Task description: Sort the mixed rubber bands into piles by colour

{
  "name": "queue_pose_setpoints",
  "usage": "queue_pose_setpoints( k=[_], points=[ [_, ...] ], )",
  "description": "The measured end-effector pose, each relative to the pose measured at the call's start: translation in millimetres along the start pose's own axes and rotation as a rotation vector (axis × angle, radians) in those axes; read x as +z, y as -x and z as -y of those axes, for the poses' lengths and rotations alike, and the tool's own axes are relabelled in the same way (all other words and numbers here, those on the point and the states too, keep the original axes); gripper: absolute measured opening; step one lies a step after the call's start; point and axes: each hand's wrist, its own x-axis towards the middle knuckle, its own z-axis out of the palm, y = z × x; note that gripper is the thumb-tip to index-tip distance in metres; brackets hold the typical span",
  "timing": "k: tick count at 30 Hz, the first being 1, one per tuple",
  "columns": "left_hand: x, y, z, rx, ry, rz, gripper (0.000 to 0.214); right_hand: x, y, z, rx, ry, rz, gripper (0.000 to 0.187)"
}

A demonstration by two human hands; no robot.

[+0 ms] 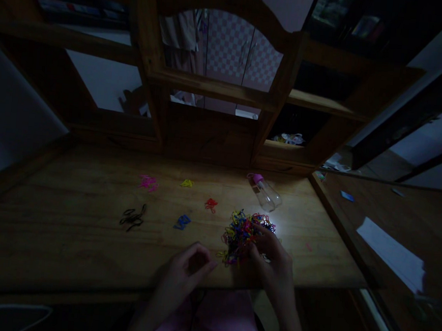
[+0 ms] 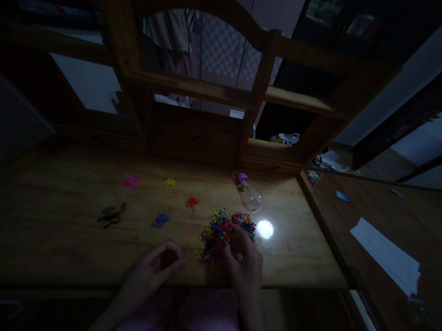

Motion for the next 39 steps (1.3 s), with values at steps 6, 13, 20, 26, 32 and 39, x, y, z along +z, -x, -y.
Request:
queue_pose_setpoints(
  k=[6,13,20,26,32,39],
  points=[
    [0.4,-2,2,-0.001,0.002,0.010,0.018,-2,-1,2,0.010,-0.044,-0.024,0.027],
    [-0.2,-2,4,0.008,-0.004,0.010,0.019,-4,0,-6,0.037,-0.043,-0.010,0.017],
    [-1.1,-1,1,-0.006,0.004,0.013,0.021,-5,0,-4,0.046,-0.028,0.003,0.013],
    [12.0,-7,-7,-0.007,0.073,-0.030,0.020,-2,3,7,0.002,-0.008,0.022,0.009],
    [40.7,-25,-24,0.018,0.241,0.008,0.032,2,8,14,-0.137,0.066,0.058,0.005],
    [52.4,-38,-20,-0.015,0.418,0.038,0.027,7,16,14,-0.149,0.039,0.023,0.012]
  ],
)
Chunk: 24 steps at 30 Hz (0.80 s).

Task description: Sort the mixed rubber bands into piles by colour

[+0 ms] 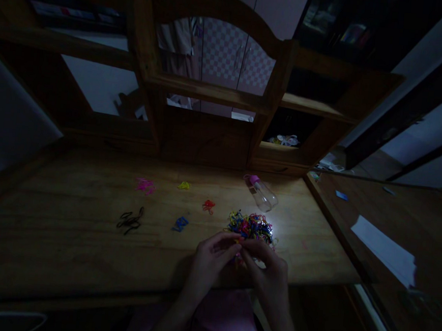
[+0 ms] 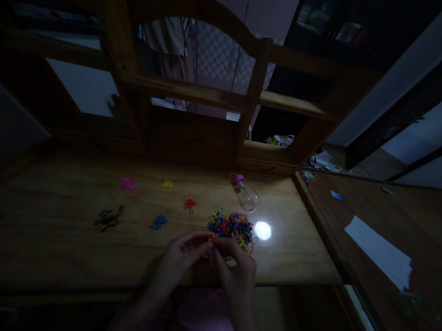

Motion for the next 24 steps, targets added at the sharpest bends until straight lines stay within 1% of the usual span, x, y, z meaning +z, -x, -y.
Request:
queue_pose_setpoints(
  k=[7,12,19,22,24],
  points=[
    [-2.8,-1,2,-0.006,0.008,-0.035,0.025,0,0,-2,0.069,-0.024,-0.004,0.010],
    [-3.7,-3,3,0.021,-0.008,-0.018,0.024,-1,1,-3,0.066,-0.007,-0.014,0.008],
    [-6.1,2,-1,0.009,-0.130,0.049,0.028,-2,0,-1,0.042,-0.003,-0.003,0.006],
    [-8.8,5,-4,-0.006,-0.167,0.039,0.029,-3,1,-3,0.045,0.010,-0.005,0.007],
    [-14.9,7,-4,-0.001,-0.181,0.012,0.030,-5,1,-3,0.044,0.023,-0.024,0.008]
  ],
)
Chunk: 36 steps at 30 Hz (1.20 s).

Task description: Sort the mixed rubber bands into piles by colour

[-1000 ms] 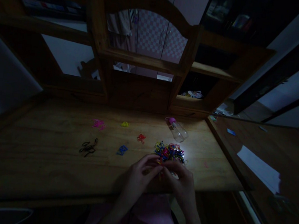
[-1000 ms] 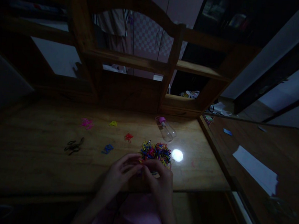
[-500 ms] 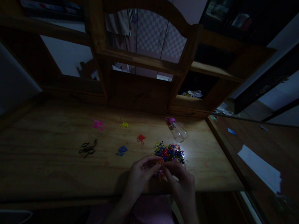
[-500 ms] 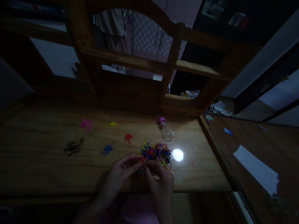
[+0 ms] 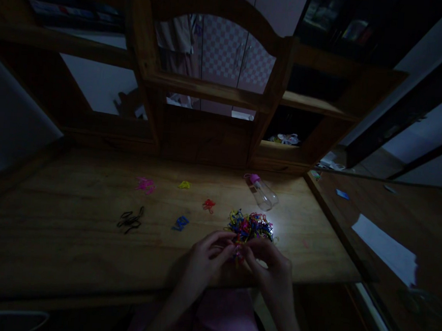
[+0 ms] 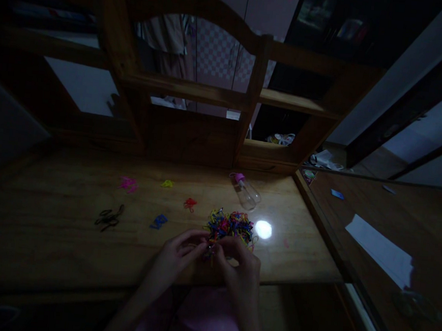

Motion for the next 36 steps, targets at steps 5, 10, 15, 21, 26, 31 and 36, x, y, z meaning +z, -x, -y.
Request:
queue_pose_setpoints(
  k=[5,10,15,21,26,31,36],
  points=[
    [-31.5,5,10,0.013,-0.006,-0.156,0.029,-2,-27,10,-0.050,0.006,0.070,0.007],
    [-51.5,8,19,0.020,-0.020,-0.235,0.032,38,-110,31,-0.229,-0.010,0.365,0.008],
    [-48.3,12,18,0.081,-0.091,-0.186,0.027,121,-195,38,-0.256,0.119,0.518,0.004],
    [-47.7,13,17,0.086,-0.096,-0.148,0.027,176,-218,33,-0.310,0.198,0.531,0.005],
    [-45.9,11,18,0.117,-0.117,-0.127,0.025,158,-211,31,-0.390,0.233,0.474,0.008],
    [-41.9,12,21,0.116,-0.151,-0.125,0.024,98,-204,34,-0.432,0.229,0.313,0.014],
    [-47.1,-4,18,0.136,-0.337,-0.228,0.019,25,-173,23,-0.370,0.184,0.168,0.026]
  ],
)
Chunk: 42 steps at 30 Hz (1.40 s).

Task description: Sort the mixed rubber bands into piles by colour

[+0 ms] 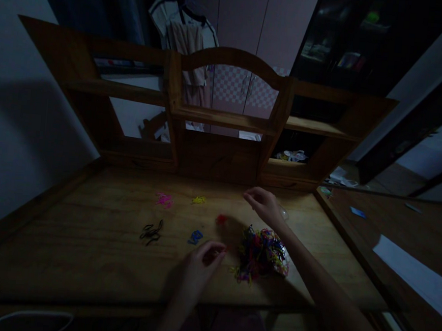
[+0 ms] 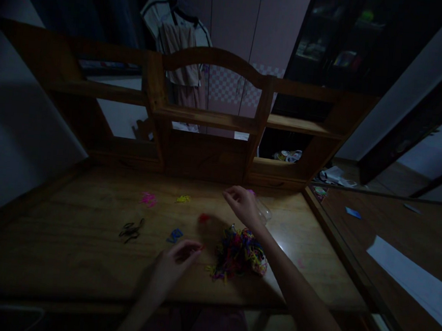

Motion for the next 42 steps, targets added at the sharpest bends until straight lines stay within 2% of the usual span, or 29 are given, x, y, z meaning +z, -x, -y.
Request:
queue_pose_setpoints(
  k=[4,9,13,15,17,19,22,26,29,33,37,42],
  points=[
    [-3.3,-32,-4,0.044,-0.164,-0.091,0.014,-34,54,-10,0.143,-0.102,-0.066,0.029],
    [-0.7,-63,-10,0.094,-0.278,-0.093,0.019,-53,114,-18,0.258,-0.024,-0.106,0.030],
    [-2.7,-62,-7,0.116,-0.418,-0.147,0.028,-60,146,-21,0.333,0.038,-0.140,0.028],
    [-5.0,-54,-6,0.124,-0.429,-0.163,0.024,-62,157,-23,0.358,0.067,-0.171,0.026],
    [-5.6,-44,-8,0.136,-0.414,-0.128,0.015,-63,166,-24,0.380,0.096,-0.207,0.025],
    [-3.0,-31,-12,0.140,-0.406,-0.062,0.009,-63,173,-24,0.393,0.109,-0.227,0.023],
    [7.1,-13,-20,0.128,-0.384,0.051,0.012,-61,176,-20,0.372,0.106,-0.209,0.018],
    [22.1,5,-25,0.086,-0.296,0.149,0.011,-54,173,-8,0.266,0.102,-0.112,0.009],
    [28.0,11,-27,0.058,-0.256,0.203,0.012,-46,172,0,0.199,0.137,-0.034,0.012],
    [33.0,15,-27,0.051,-0.233,0.191,0.018,-32,172,6,0.174,0.188,0.034,0.015],
    [39.9,19,-25,0.007,-0.213,0.122,0.024,-19,165,11,0.172,0.246,0.021,0.019],
    [42.4,24,-24,-0.053,-0.178,0.122,0.028,-26,156,5,0.215,0.327,0.022,0.015]
  ],
)
